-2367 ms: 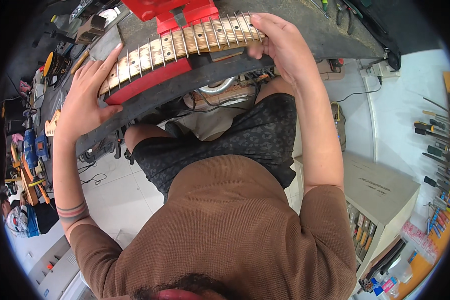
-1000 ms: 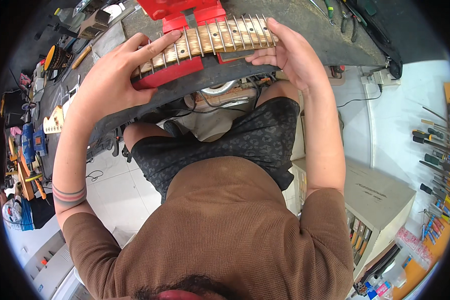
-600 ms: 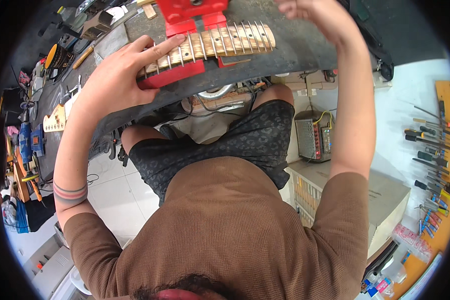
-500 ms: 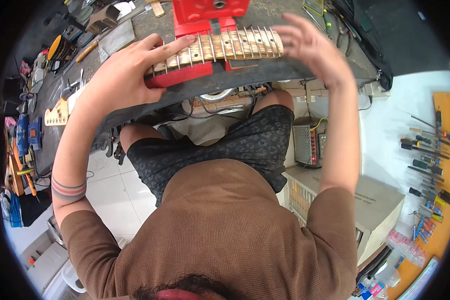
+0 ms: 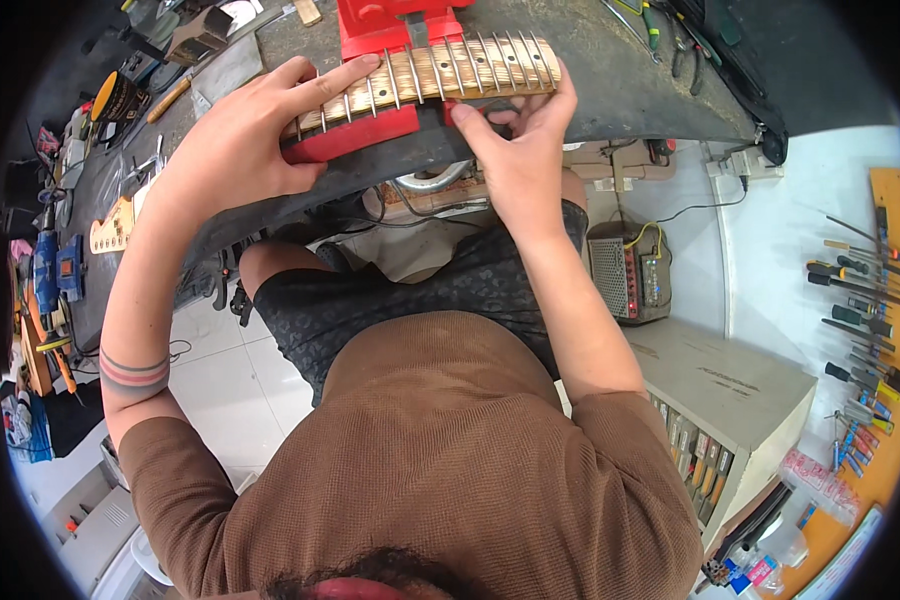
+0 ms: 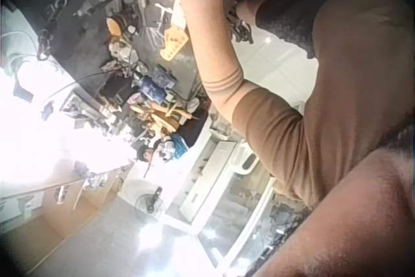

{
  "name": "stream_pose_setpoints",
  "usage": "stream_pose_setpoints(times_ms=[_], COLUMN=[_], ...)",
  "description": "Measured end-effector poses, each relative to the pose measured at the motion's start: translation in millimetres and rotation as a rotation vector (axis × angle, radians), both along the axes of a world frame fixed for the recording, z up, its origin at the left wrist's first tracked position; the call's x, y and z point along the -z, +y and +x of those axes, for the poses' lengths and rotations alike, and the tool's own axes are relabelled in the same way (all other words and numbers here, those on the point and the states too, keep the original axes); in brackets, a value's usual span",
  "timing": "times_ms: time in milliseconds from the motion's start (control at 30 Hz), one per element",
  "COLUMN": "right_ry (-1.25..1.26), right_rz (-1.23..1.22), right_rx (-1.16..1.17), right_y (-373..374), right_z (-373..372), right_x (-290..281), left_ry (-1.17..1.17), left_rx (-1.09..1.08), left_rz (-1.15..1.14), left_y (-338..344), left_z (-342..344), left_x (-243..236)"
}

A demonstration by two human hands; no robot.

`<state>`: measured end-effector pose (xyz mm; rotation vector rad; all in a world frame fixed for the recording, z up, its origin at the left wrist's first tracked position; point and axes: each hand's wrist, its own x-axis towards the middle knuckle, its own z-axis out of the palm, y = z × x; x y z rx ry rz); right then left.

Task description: Using a fret press and tools to install or level frets on a guitar neck.

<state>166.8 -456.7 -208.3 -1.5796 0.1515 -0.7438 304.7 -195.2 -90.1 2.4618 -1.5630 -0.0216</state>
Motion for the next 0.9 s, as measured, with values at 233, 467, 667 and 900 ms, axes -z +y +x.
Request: stream_pose_setpoints(times_ms=[233, 467, 667, 900], right_ry=[0.01, 0.033, 0.022, 0.024], right_rz=[0.127, 0.166, 0.165, 0.171], right_rx=[-0.251, -0.285, -0.326, -0.316], right_y=[-37.6, -49.1, -46.2, -41.5], right_z=[0.3, 2.5, -1.1, -1.4], right_x=[-0.7, 1.1, -4.1, -3.5], left_ry=[-0.042, -0.017, -0.002, -0.001], left_rx=[0.027, 0.011, 0.006, 0.004], left_rz=[-0.021, 0.004, 0.005, 0.009], left_y=[1.8, -1.0, -1.9, -1.9], left_z=[0.2, -3.5, -3.9, -2.8], left_x=[2.4, -2.7, -4.2, -2.9])
